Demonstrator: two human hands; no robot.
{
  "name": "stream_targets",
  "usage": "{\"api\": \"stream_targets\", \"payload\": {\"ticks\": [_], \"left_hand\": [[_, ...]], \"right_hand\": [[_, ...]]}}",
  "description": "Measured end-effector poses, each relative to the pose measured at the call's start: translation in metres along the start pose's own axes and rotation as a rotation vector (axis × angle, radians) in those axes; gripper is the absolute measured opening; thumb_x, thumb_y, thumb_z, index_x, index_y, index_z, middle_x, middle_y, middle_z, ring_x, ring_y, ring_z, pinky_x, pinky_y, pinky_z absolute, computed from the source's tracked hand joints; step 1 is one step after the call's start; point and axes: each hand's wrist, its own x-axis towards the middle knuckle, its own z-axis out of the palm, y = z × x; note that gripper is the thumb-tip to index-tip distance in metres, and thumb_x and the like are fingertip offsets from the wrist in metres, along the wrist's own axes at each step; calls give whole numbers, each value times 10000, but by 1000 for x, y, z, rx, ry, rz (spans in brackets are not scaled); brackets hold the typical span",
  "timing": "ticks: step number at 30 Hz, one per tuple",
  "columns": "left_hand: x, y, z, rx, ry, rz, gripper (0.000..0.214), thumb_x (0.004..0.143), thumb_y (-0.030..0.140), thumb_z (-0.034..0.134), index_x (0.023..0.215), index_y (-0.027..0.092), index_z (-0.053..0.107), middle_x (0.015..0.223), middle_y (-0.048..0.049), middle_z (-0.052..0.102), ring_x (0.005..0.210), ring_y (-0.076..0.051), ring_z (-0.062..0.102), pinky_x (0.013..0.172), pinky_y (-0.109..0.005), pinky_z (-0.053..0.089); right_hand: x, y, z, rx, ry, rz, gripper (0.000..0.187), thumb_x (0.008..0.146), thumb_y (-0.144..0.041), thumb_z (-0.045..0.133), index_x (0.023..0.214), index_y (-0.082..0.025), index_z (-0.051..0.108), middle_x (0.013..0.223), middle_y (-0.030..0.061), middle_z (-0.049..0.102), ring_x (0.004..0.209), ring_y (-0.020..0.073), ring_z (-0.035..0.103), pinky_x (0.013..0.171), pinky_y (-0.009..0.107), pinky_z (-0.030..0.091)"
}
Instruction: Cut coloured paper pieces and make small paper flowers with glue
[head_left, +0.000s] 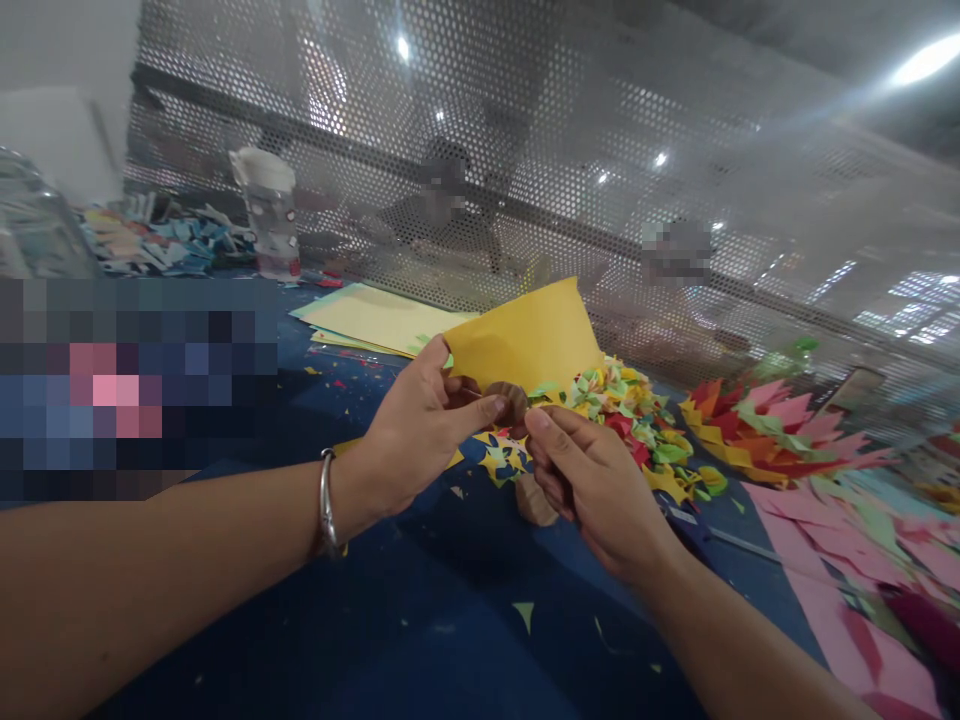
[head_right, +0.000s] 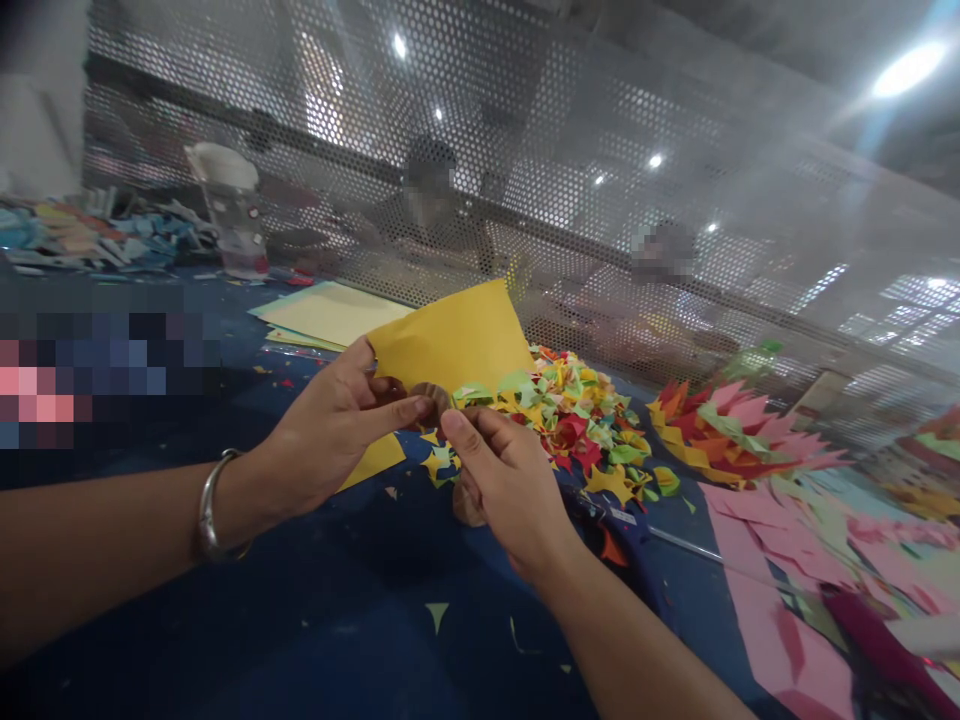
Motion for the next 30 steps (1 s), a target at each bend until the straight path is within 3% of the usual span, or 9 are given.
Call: {"api": "stream_targets", "payload": {"ticks": [9,18,30], "left_hand": [[0,-2,2,-90,-27,-46,637,690,123,865,1235,169,538,1070,-67,755,819,-158,724,777,-274,581],[1,0,-3,-6,-19,-37,531,746,109,802,1176,184,500,809,-14,746,749,-163,729,771,-294,567],[1,-3,-3,-18,-28,-65,573,749,116,794,1232,183,492,862,-10,736,787,-144,713,773,-271,554]], "right_hand": [[2,-1,-1,16,1,10,437,842,-604,726,756,-191,609,557,-98,359,406,44,257,347,190,167],[1,-2,-4,-15,-10,16,423,860,-585,720,747,-191,619,549,-97,343,421,47,237,377,201,150],[1,-2,-2,27,-17,40,427,838,-597,725,749,-191,626,545,-102,329,420,53,227,366,206,123]]}}
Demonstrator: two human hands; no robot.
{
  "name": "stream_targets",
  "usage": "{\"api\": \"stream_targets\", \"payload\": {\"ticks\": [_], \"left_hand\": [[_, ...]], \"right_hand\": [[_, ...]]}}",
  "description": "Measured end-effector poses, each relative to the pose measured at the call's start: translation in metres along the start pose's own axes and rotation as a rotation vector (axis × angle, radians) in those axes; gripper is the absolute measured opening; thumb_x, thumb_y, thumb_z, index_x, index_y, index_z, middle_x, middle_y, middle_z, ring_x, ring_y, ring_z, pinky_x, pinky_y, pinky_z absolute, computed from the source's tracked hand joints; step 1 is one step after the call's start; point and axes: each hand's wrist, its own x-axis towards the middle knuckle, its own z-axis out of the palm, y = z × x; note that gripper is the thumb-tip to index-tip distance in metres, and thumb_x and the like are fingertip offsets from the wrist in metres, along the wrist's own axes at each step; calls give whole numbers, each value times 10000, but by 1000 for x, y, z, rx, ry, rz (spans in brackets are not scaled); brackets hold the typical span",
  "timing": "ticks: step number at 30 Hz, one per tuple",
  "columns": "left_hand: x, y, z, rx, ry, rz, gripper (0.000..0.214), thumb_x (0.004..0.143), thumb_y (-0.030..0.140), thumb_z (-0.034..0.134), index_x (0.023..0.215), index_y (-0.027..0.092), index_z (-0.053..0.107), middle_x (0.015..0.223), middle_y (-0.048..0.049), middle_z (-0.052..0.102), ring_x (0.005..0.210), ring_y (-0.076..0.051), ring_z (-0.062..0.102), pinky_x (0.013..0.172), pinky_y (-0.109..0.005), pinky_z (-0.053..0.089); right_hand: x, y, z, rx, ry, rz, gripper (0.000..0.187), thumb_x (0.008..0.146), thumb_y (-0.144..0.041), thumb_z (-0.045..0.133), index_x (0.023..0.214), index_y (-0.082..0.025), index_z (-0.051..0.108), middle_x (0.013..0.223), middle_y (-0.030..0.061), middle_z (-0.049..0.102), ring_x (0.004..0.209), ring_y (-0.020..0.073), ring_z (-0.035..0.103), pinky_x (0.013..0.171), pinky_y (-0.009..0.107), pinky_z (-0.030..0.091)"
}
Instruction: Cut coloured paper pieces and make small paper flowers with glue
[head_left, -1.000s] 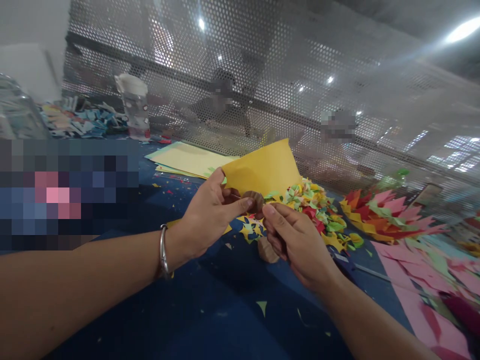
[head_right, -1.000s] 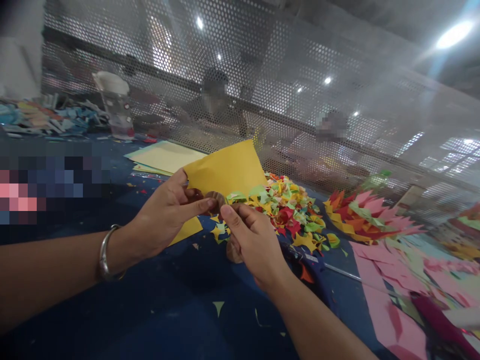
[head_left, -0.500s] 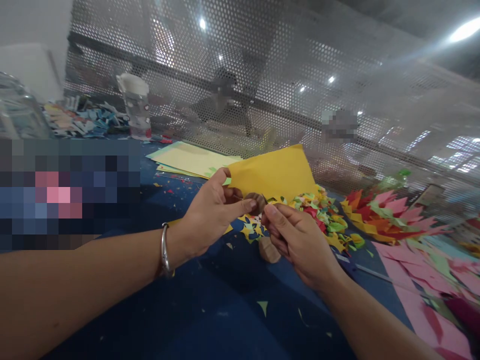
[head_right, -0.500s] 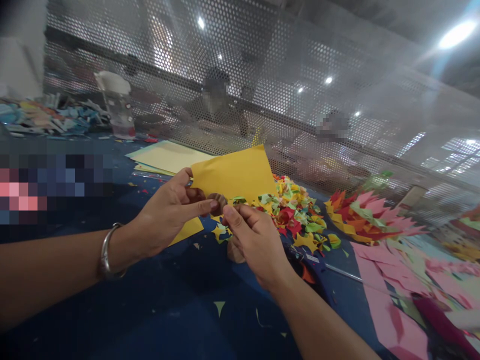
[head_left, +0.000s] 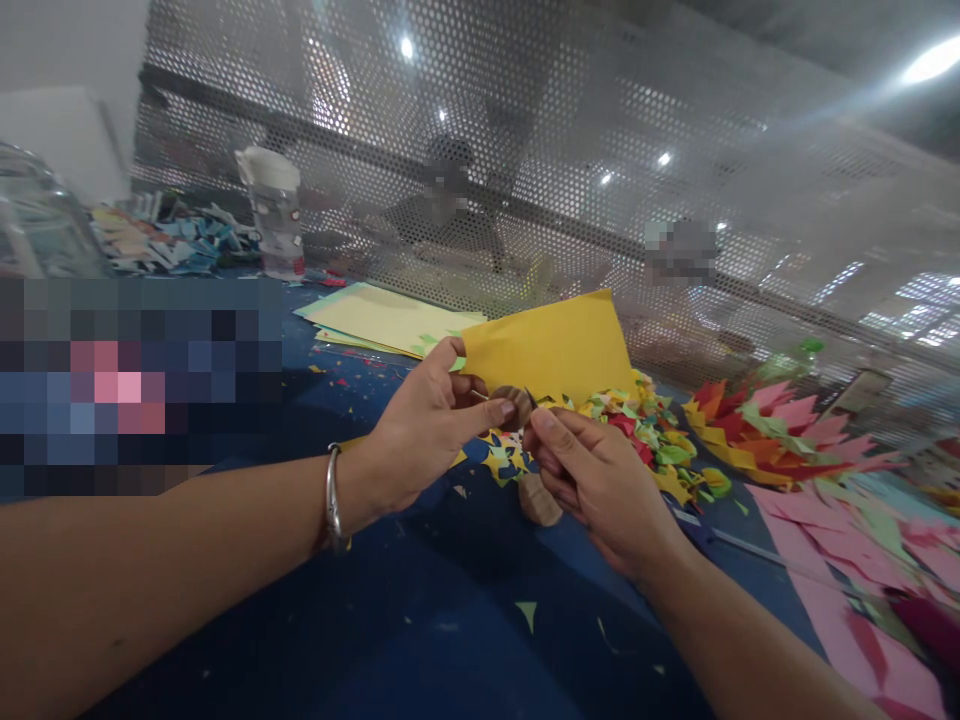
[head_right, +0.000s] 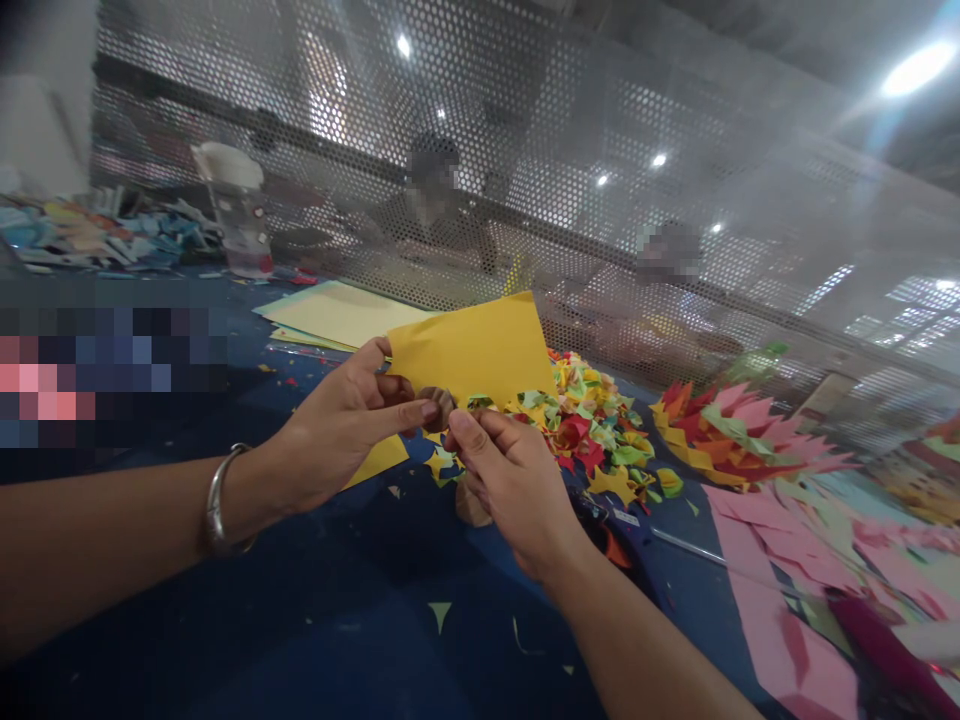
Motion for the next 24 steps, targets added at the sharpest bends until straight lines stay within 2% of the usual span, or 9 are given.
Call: {"api": "stream_targets", "payload": {"ticks": [9,24], "left_hand": [[0,1,-2,39,21,55,510,749,92,782,1141,198,475,736,43,701,694,-126,693,746,-267,536],[0,1,-2,19,-4,59,450,784,48,731,1131,188,481,781,23,732,724,-116,704,757,-251,542]], "right_hand": [[0,-1,-1,-49,3,2,425,853,-597,711,745,-193,634,552,-94,323,443,65,220,387,222,118],[-1,0,-2,6,-12,4,413,859,-577,719,746,-189,633,557,-94,330,427,51,225,382,227,103]]}}
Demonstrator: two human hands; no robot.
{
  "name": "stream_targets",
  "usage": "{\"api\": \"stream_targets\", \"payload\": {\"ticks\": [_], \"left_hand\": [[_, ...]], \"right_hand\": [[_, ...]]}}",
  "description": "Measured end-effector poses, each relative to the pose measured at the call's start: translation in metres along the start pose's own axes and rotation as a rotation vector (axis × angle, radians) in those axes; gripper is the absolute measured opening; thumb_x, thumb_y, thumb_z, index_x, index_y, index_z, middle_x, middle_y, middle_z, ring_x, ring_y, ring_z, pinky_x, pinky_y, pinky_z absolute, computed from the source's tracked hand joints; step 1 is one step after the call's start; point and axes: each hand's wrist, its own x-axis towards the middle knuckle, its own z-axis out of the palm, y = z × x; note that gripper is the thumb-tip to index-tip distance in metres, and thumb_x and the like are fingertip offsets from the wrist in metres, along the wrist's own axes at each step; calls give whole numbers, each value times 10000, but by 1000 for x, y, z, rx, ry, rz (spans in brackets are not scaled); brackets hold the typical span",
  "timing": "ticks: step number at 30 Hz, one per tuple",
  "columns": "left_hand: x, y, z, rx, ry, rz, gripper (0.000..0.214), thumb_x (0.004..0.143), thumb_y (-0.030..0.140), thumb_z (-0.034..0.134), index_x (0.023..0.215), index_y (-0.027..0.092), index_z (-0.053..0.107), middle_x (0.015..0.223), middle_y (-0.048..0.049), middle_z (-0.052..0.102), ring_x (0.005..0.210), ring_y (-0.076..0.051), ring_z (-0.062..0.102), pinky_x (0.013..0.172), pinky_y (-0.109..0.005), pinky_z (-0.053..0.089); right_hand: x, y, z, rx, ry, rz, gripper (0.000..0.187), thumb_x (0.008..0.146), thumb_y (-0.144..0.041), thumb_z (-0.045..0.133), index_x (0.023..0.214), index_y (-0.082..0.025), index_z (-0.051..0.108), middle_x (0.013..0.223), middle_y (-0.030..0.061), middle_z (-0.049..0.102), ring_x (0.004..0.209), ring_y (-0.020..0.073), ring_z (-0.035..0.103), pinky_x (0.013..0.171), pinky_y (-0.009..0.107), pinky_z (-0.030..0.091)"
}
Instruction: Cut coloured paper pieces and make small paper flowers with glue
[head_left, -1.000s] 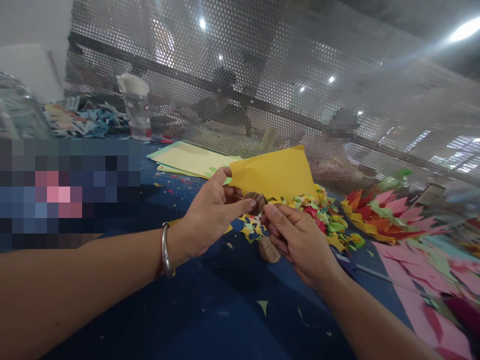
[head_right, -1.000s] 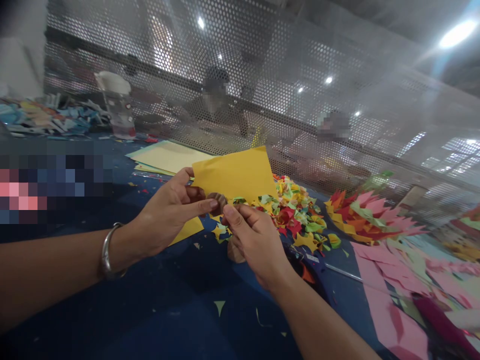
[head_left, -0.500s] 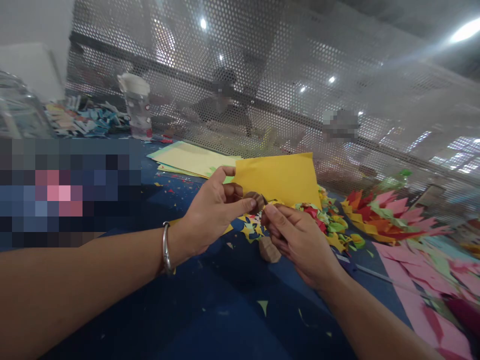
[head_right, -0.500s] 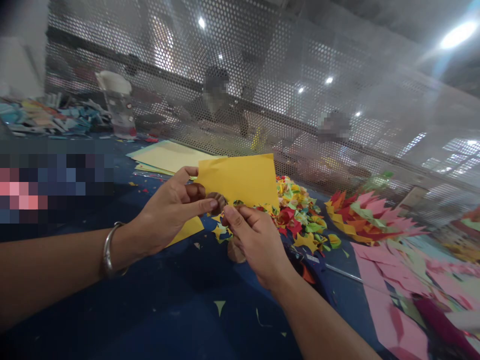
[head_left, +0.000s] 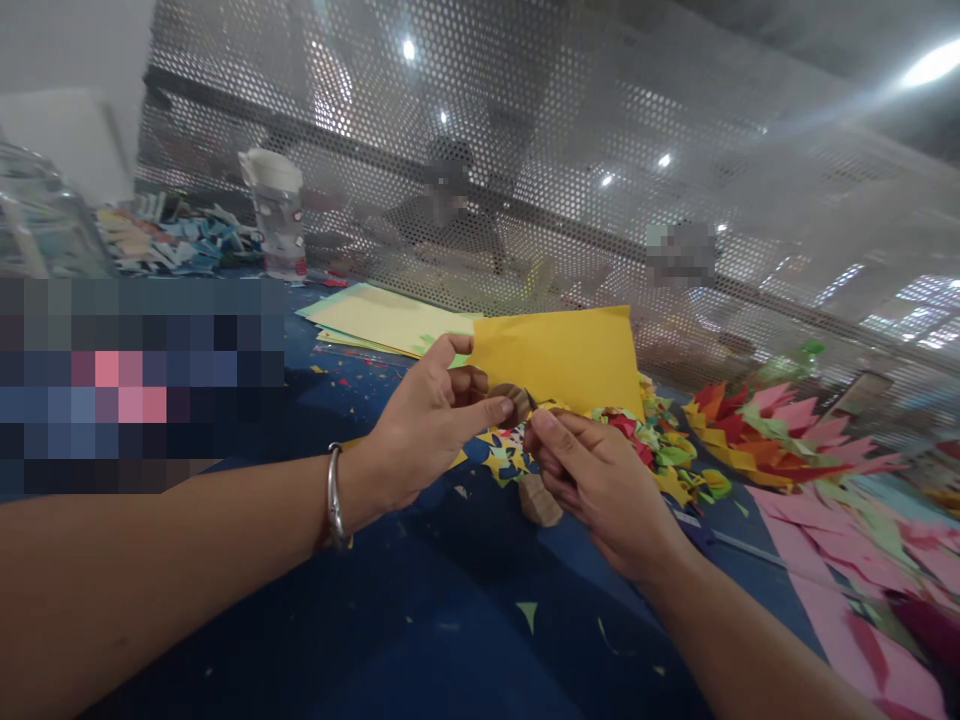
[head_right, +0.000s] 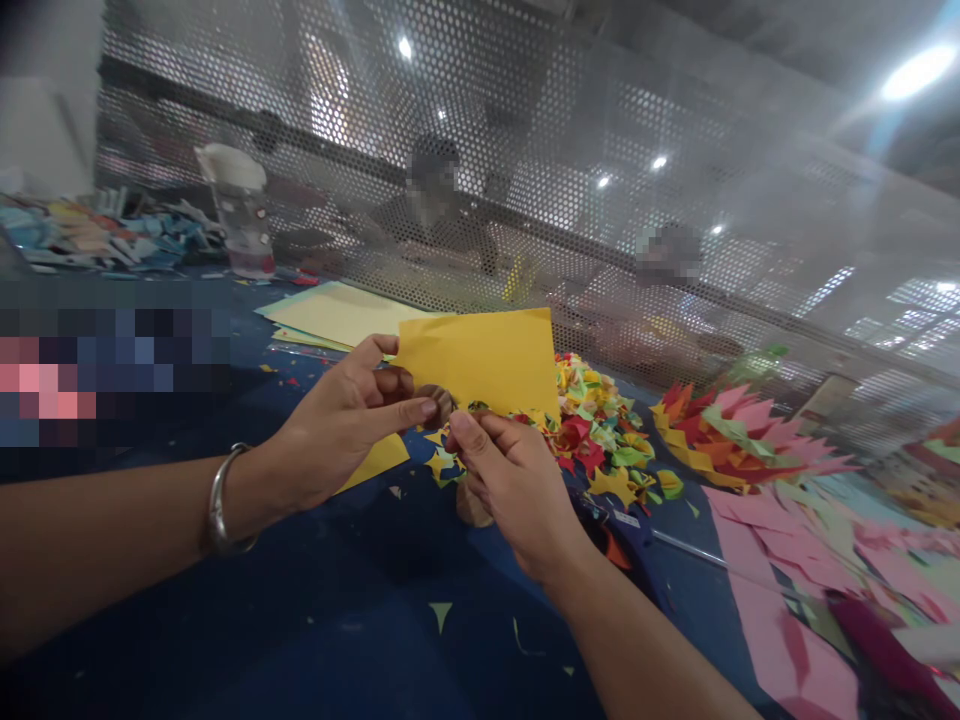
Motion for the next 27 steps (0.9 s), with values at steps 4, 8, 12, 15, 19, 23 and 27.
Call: {"api": "stream_targets", "payload": {"ticks": [4,8,12,15,19,23,27], "left_hand": [[1,0,-1,55,-10,31,451,787,43,735,1135,185,485,765,31,725,727,-119,707,756,-255,552],[2,1,-1,48,-35,47,437,790,9,711,1108,189,471,701,66,707,693,-103,705,747,-240,557],[3,2,1,5,-19,24,441,790,-22,691,1103,183,457,720,52,730,688,-94,710,727,-221,552],[3,1,1,14,-4,-5,442,788,-26,691,1105,182,464,731,43,728,707,-105,715,732,-232,559],[3,-1,0,25,-14,-6,442,785,-28,688,1113,181,478,724,46,714,690,-107,702,739,-251,567],[3,-2,-1,16,-14,-11,440,787,-27,691,1108,185,477,733,42,715,707,-116,706,749,-261,567],[2,-3,-1,7,11,-46,451,799,-8,700,1146,182,482,746,39,708,734,-124,710,759,-259,561]], "right_hand": [[1,0,0,-1,-7,9,419,859,-577,719,746,-184,626,557,-97,324,425,43,234,377,213,109],[2,0,0,-12,-6,17,453,836,-604,730,742,-176,619,557,-98,333,421,32,236,379,196,126],[2,0,0,-6,-1,25,457,816,-609,746,735,-178,620,553,-95,349,413,29,242,364,189,122],[2,0,0,-10,-3,27,445,823,-599,744,734,-180,624,551,-90,364,407,29,256,358,187,129],[2,0,-1,-20,-4,28,436,832,-588,742,732,-180,625,546,-92,351,404,29,262,356,183,138],[2,0,-1,-14,-8,27,444,821,-589,752,720,-178,619,540,-93,358,404,26,258,356,179,139],[2,-1,-1,8,0,33,436,819,-578,761,720,-176,624,538,-92,367,403,23,264,352,177,135]]}}
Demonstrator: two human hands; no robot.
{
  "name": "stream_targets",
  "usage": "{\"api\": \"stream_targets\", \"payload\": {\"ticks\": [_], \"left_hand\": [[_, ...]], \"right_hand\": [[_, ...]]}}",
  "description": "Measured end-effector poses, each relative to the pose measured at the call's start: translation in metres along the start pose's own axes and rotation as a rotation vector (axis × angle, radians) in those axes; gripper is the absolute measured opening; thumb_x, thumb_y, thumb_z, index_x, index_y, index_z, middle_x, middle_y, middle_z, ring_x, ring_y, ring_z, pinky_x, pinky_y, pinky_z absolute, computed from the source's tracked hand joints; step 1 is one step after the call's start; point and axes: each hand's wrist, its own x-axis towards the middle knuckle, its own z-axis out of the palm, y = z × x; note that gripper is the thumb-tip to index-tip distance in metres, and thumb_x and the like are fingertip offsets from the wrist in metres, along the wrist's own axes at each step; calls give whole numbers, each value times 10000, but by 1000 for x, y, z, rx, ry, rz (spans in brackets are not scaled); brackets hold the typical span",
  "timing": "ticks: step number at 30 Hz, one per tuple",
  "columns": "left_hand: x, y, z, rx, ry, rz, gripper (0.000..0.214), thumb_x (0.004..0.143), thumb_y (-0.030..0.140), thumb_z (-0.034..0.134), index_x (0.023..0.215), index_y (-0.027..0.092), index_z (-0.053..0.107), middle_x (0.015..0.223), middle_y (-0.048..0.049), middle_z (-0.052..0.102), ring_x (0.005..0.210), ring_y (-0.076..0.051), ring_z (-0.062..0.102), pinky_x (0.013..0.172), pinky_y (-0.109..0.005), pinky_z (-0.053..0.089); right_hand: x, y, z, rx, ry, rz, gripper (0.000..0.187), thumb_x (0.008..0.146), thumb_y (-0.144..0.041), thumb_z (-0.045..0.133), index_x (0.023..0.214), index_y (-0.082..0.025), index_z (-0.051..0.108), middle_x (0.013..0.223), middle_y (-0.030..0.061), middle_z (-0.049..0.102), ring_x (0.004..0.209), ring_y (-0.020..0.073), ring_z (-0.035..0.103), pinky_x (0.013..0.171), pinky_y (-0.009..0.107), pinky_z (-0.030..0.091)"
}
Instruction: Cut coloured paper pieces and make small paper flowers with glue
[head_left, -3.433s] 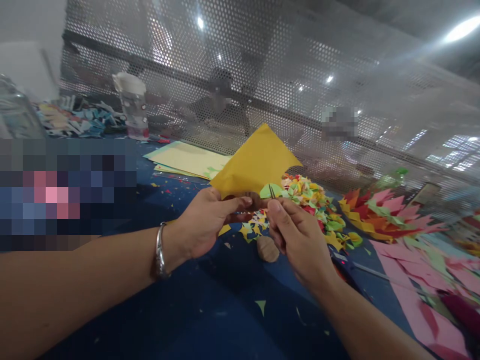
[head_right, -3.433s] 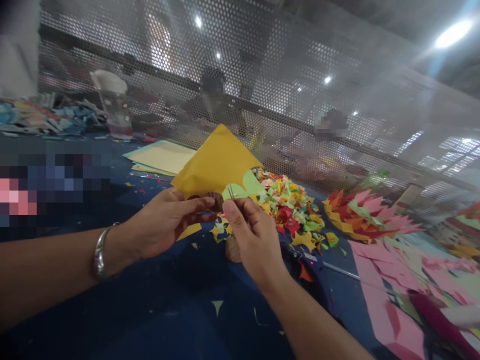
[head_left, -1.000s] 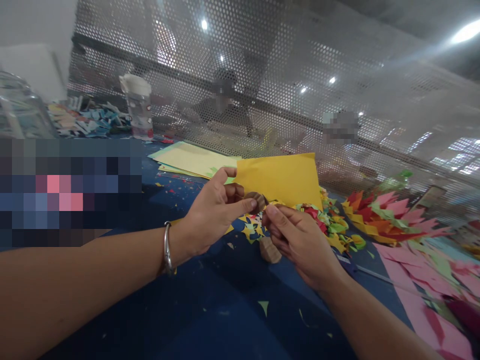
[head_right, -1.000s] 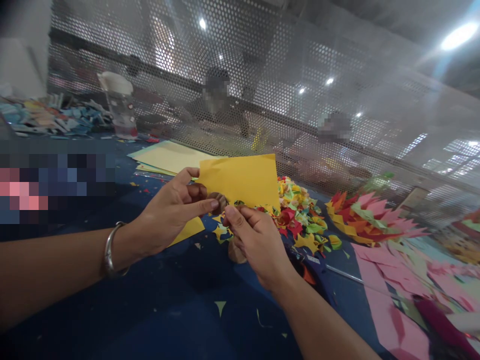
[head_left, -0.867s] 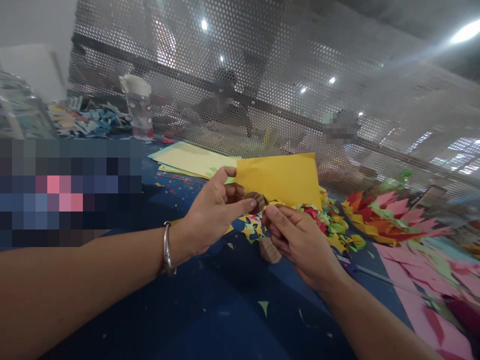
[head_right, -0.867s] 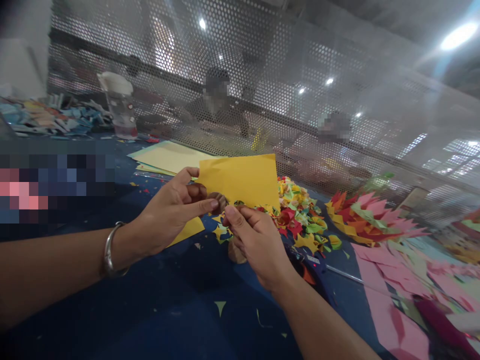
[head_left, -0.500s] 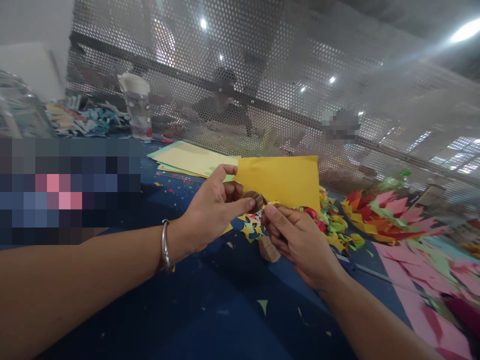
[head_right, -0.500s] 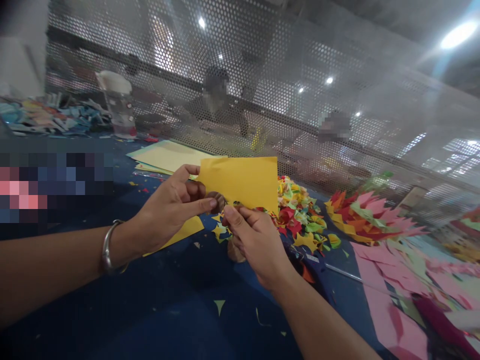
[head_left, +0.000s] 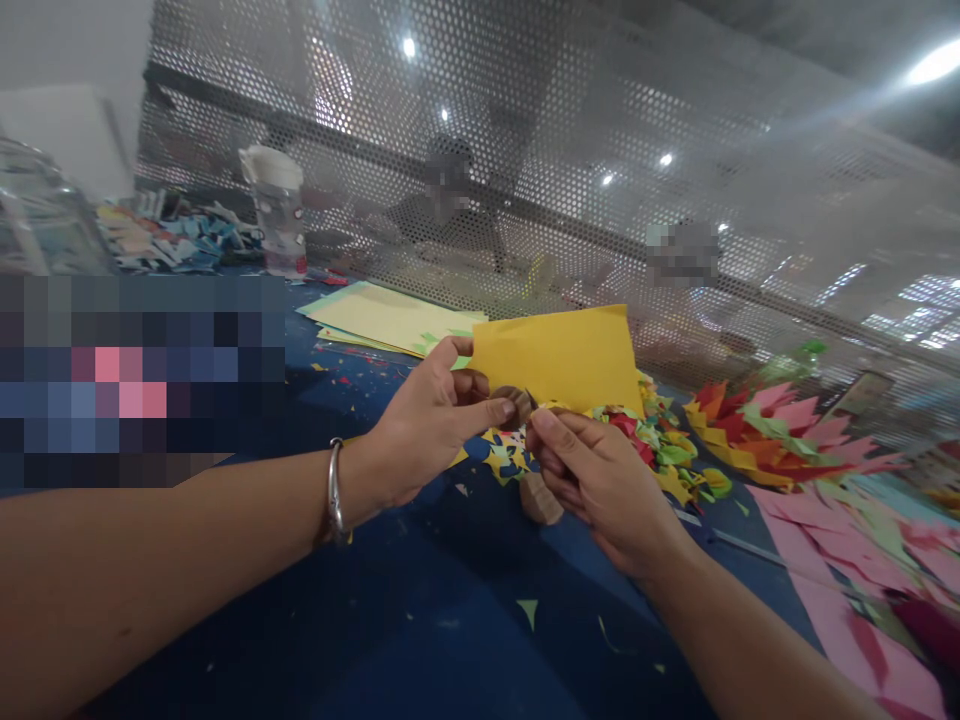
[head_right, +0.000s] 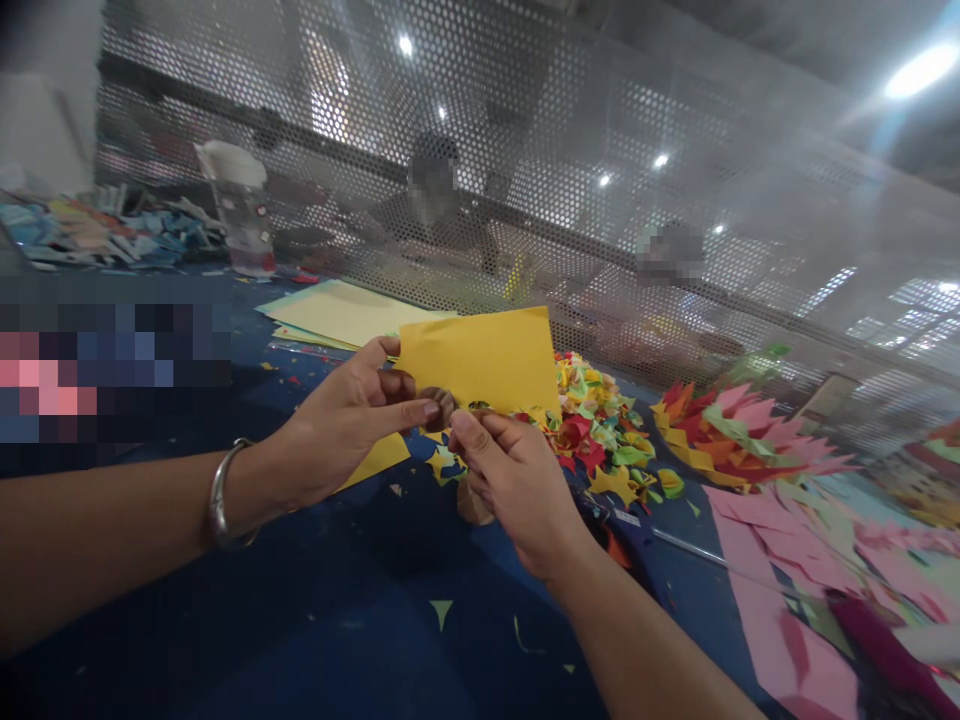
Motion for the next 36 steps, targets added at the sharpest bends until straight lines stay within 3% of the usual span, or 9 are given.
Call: {"api": "stream_targets", "payload": {"ticks": [11,18,23,36], "left_hand": [[-2,1,3,41,8,25,493,782,0,705,1188,175,489,775,21,725,741,-137,723,749,-263,573],[-2,0,4,52,46,-5,480,781,24,713,1173,187,490,820,8,731,754,-137,718,747,-267,563],[-2,-3,3,31,-14,7,491,783,34,733,1180,186,488,786,20,725,730,-124,707,738,-252,560],[-3,-1,2,5,-37,16,454,770,48,742,1102,210,479,708,65,661,693,-118,684,725,-254,542]], "right_hand": [[1,0,-1,-15,-4,4,430,848,-575,732,723,-178,620,533,-97,350,404,24,250,346,159,145],[0,-1,0,-5,-27,5,422,792,-570,793,751,-187,619,548,-97,396,385,26,282,332,157,199],[0,0,-2,-2,-28,16,439,814,-591,766,745,-179,631,532,-99,365,391,29,257,334,158,177],[-2,-4,-4,-18,-57,34,422,861,-569,725,736,-179,628,563,-93,332,421,40,219,339,183,115]]}}
